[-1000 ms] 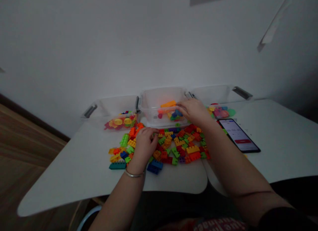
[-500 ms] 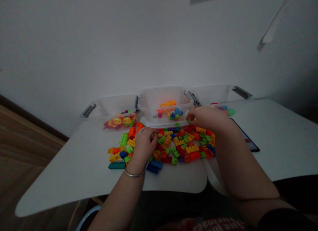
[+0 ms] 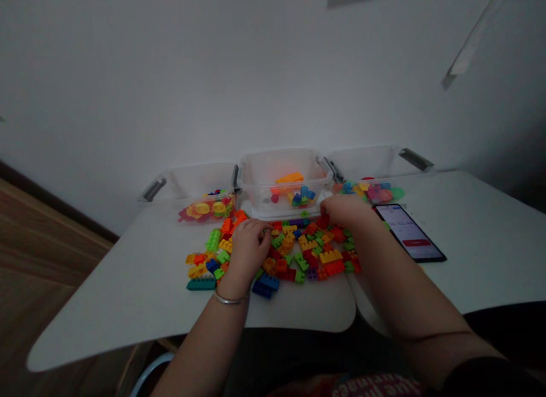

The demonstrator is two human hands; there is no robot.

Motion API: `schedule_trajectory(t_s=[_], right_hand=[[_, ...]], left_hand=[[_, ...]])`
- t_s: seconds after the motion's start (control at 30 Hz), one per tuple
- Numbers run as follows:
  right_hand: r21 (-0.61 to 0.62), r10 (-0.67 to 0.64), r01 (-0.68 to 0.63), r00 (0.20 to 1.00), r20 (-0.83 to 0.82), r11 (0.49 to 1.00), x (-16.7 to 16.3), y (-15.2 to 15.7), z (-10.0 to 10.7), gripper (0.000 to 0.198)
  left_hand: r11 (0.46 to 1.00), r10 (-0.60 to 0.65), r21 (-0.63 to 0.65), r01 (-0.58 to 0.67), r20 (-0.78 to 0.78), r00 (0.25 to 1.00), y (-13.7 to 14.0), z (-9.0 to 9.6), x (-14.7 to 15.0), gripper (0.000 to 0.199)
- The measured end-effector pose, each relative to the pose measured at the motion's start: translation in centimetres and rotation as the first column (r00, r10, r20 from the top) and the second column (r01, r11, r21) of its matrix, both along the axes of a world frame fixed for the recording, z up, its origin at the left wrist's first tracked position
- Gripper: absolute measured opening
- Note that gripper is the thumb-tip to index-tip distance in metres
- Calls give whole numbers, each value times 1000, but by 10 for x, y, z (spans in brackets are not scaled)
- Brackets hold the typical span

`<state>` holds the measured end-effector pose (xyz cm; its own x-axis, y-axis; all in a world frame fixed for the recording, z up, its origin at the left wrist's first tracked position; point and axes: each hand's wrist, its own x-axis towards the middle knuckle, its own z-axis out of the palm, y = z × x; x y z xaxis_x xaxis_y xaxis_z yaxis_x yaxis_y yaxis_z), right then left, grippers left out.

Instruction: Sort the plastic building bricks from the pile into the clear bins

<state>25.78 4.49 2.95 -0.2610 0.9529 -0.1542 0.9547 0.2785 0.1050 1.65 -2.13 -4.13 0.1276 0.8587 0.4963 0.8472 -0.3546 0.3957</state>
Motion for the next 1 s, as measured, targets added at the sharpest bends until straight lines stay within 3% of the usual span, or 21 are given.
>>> schedule_trajectory(t_s=[0.13,0.3,0.43,0.57,0.7,0.8,0.9,1.0], right_hand=[[-30,8,-7,999,48,1000,1,6,-2,25],[8,47,-47,998,-45,999,4,7,6,26],[25,159,-157,967,-198,987,10,0,23,33],[217,296,-219,843,-450,951,19,-11,39,25],[495,361,38,638,-680,868,15,-9,37,17],[561,382,245,517,-766,791,5,3,22,18],[556,367,320,491,-790,767,-4,17,5,23],[545,347,288,523,-779,788,-9,25,-8,29]], left_hand=[[1000,2,0,-2,2,1000,0,0,0,18],[1000,-4,6,4,5,1000,0,-1,0,18],[1000,-5,2,5,11,1000,-1,0,0,18],[1000,-15,-2,15,-9,1000,0,1,1,18],[1000,-4,0,4,-15,1000,0,0,1,18],[1000,-3,-1,3,-7,1000,0,-1,1,18],[1000,-8,-3,8,-6,1000,1,-2,1,19],[1000,-6,-3,6,-3,1000,1,-2,1,19]])
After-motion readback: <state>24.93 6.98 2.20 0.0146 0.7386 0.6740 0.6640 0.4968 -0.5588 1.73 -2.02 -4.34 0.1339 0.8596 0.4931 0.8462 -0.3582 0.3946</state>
